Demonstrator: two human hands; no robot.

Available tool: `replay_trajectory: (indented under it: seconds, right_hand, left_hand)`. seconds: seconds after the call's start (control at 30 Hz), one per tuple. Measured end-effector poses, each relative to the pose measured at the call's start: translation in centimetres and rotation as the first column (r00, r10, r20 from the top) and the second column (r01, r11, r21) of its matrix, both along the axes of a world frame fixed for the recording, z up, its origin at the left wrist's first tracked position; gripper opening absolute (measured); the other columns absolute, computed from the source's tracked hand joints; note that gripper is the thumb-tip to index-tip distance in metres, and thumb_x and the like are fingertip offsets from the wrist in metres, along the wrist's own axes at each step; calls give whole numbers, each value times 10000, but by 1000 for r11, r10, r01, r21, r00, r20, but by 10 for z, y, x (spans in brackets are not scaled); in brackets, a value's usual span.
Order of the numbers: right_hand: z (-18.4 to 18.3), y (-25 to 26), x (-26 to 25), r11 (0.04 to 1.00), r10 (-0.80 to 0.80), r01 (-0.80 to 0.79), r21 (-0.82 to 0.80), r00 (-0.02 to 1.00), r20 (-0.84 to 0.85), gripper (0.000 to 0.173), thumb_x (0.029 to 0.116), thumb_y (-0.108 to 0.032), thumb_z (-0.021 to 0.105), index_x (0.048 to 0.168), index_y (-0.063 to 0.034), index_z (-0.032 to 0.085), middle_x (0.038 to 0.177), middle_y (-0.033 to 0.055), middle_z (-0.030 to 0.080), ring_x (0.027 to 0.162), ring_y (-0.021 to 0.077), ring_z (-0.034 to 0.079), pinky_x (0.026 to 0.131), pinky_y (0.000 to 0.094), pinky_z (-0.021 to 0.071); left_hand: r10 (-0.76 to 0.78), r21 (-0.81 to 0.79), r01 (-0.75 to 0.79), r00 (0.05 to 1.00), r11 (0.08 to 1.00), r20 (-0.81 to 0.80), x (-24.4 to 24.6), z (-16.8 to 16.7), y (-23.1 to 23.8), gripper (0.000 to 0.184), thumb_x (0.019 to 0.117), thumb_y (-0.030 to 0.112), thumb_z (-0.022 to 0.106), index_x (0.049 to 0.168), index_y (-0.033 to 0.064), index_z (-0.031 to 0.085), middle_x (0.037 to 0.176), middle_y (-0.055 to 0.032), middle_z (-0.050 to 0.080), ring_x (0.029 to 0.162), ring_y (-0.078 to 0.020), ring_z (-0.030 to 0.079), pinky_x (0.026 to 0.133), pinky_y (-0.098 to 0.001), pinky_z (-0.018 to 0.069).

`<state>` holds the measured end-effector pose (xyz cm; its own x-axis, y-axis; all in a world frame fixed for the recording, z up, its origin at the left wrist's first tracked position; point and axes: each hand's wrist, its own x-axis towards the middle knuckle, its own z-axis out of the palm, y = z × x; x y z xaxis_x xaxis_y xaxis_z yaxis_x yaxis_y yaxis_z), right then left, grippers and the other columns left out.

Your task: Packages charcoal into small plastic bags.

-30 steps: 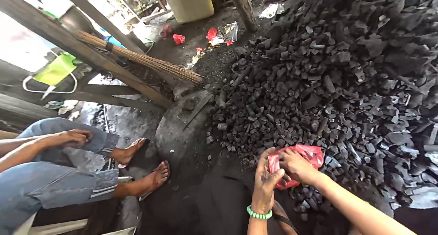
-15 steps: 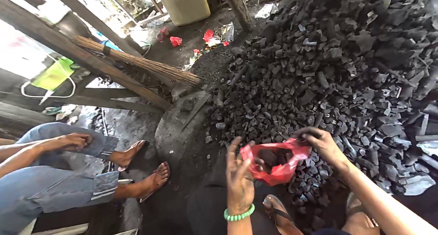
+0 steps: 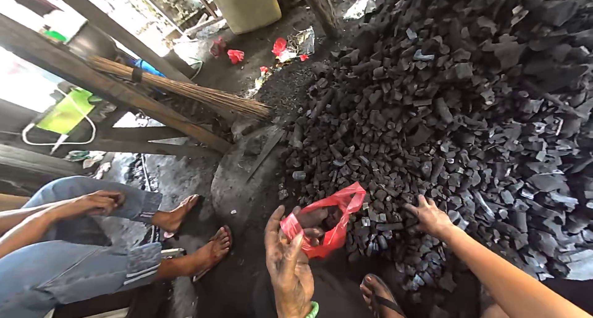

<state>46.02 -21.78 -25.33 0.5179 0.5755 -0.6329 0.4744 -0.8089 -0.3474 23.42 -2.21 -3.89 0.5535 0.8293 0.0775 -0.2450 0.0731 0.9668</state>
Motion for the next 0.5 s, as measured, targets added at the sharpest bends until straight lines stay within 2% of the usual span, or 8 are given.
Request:
replay_trajectory:
  seconds: [0.13, 0.23, 0.3, 0.33, 0.37, 0.4, 0.43, 0.5]
  right_hand:
    - [-3, -7, 3, 995, 23, -20, 93, 999, -33, 642, 852, -236, 836, 1439, -167, 585, 1582, 299, 323, 1390, 530, 395, 1074, 628, 434]
    - [2, -31, 8, 951, -89, 115, 287, 991, -102, 553, 794, -209, 882, 1286, -70, 670, 1457, 286, 481, 1310, 475, 504, 1074, 607, 441]
    - [23, -44, 14, 821, -243, 358, 444, 924, -294, 483, 798, -126, 870, 1217, 7, 670, 1286, 257, 588, 1174, 384, 586, 1006, 541, 487]
    - [38, -51, 16, 705, -285, 500, 502, 849, -445, 437, 819, -80, 832, 1200, 29, 647, 1167, 215, 631, 1052, 314, 628, 929, 484, 529]
    - [55, -57, 17, 570, -270, 630, 527, 749, -605, 417, 833, -82, 777, 1206, 9, 615, 1067, 143, 665, 946, 231, 665, 857, 411, 574]
    - [74, -63, 16, 438, -196, 732, 522, 644, -740, 423, 815, -137, 750, 1200, -50, 598, 1016, 85, 696, 891, 184, 700, 818, 369, 611]
    - [92, -67, 16, 340, -82, 793, 505, 560, -824, 448, 773, -227, 786, 1176, -133, 614, 1023, 48, 725, 886, 166, 726, 804, 351, 631]
    - [121, -72, 16, 274, 177, 812, 515, 484, -857, 516, 699, -344, 905, 1143, -226, 670, 1104, 53, 738, 926, 178, 742, 801, 361, 638]
  left_hand:
    - [-12, -80, 14, 999, 997, 35, 0, -2, -7, 804, 822, 310, 789, 1455, 75, 353, 1179, -94, 678, 791, -165, 721, 638, -296, 620]
    - [-100, -155, 109, 993, 982, 62, 2, -6, -22, 838, 793, 346, 835, 1452, 105, 377, 1199, -114, 679, 807, -186, 725, 654, -320, 625]
    - [-188, -173, 200, 979, 964, 81, 7, -9, -36, 837, 782, 368, 849, 1447, 123, 403, 1209, -99, 683, 817, -180, 724, 678, -321, 625]
    - [-234, -174, 245, 969, 954, 83, 11, -10, -44, 825, 784, 372, 842, 1446, 132, 411, 1216, -82, 684, 822, -168, 722, 689, -315, 622]
    - [-277, -183, 290, 956, 939, 94, 14, -11, -52, 810, 790, 361, 835, 1445, 136, 415, 1221, -75, 681, 822, -162, 718, 697, -311, 618]
    - [-317, -193, 333, 942, 923, 110, 16, -11, -60, 792, 798, 351, 830, 1448, 145, 426, 1222, -69, 679, 821, -157, 715, 706, -307, 618]
    - [-351, -202, 370, 928, 907, 124, 18, -11, -66, 776, 806, 340, 822, 1451, 151, 436, 1225, -70, 680, 818, -153, 715, 711, -304, 618]
    - [-405, -229, 432, 901, 872, 155, 22, -10, -75, 762, 805, 327, 820, 1456, 168, 456, 1210, -63, 689, 817, -148, 717, 719, -301, 617]
